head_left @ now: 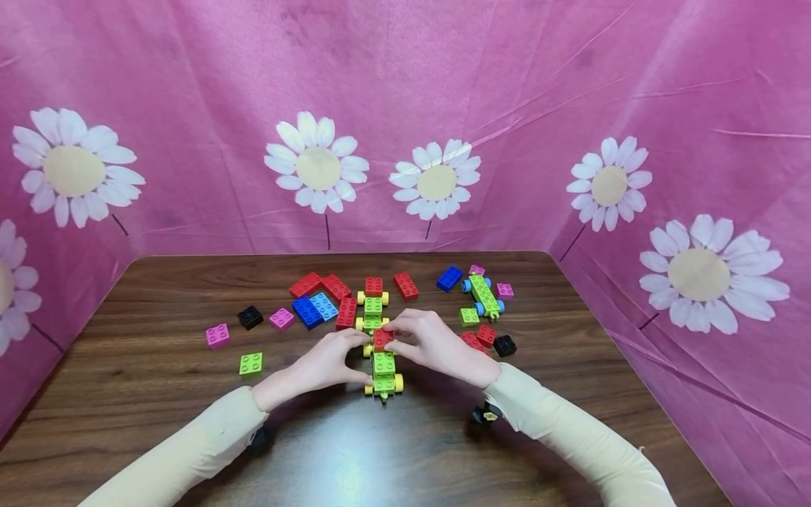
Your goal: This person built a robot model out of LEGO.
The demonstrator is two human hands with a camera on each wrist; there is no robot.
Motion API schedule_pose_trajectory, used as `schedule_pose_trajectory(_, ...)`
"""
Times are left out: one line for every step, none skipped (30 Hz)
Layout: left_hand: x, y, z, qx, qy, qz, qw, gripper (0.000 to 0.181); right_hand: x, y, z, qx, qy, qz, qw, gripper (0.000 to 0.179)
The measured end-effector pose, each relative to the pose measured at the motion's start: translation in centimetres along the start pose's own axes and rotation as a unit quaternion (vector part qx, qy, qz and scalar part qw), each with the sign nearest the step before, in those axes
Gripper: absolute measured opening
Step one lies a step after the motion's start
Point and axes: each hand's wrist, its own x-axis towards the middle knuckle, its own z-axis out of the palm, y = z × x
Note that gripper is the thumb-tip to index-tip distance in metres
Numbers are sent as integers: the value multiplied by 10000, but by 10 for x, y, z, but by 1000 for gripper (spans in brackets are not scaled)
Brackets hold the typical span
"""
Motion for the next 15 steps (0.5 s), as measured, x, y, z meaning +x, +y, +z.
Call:
schedule_pose_trajectory(0,0,0,7,-16,3,10000,71,0,0,0,1,-11,-34,10000,29)
schedule_pose_trajectory(0,1,0,11,-33,0,10000,71,-1,1,-1,-10,-19,-68,10000,29)
schedule_pose_trajectory(0,1,-1,8,-54,-5,10000,71,-1,2,-1,-5,-33,-93,10000,29)
schedule_pose_trajectory(1,1,-1,10,-73,0,10000,71,-2,2,-1,17,-41,-100,9999,29)
schedule_pose_trajectory(1,1,-1,9,-91,1,10000,71,-2,1,-2,22,-46,-101,9999,29)
schedule_pose_trajectory(1,1,-1,4,-111,6,9999,71,-3,2,-2,15,-38,-102,9999,29)
schedule_pose_trajectory(1,1,-1,5,-124,18,9999,71,-3,2,-2,5,-23,-89,10000,29)
schedule_pose_trajectory(1,1,0,5,-137,31,9999,71,-4,2,-2,-18,-3,-89,10000,29)
schedule_pose_trajectory(1,1,0,8,-147,50,9999,71,-4,2,-2,-32,15,-73,10000,29)
schedule_pose_trajectory(1,1,0,18,-151,74,9999,71,-5,2,-2,-56,33,-51,10000,28)
schedule_pose_trajectory(1,2,0,32,-154,98,9998,71,-5,3,-2,-79,46,-36,10000,28)
schedule_pose_trajectory(1,2,0,53,-150,121,9998,71,-6,4,-2,-84,53,-9,10000,28)
schedule_pose_trajectory(1,2,0,79,-147,145,9998,71,-6,4,-2,-91,52,11,9999,28)
schedule_pose_trajectory(1,2,0,100,-145,162,9997,71,-7,5,-2,-90,48,14,9999,27)
schedule_pose_trajectory(1,3,0,118,-140,179,9997,71,-7,5,-2,-94,46,18,9999,27)
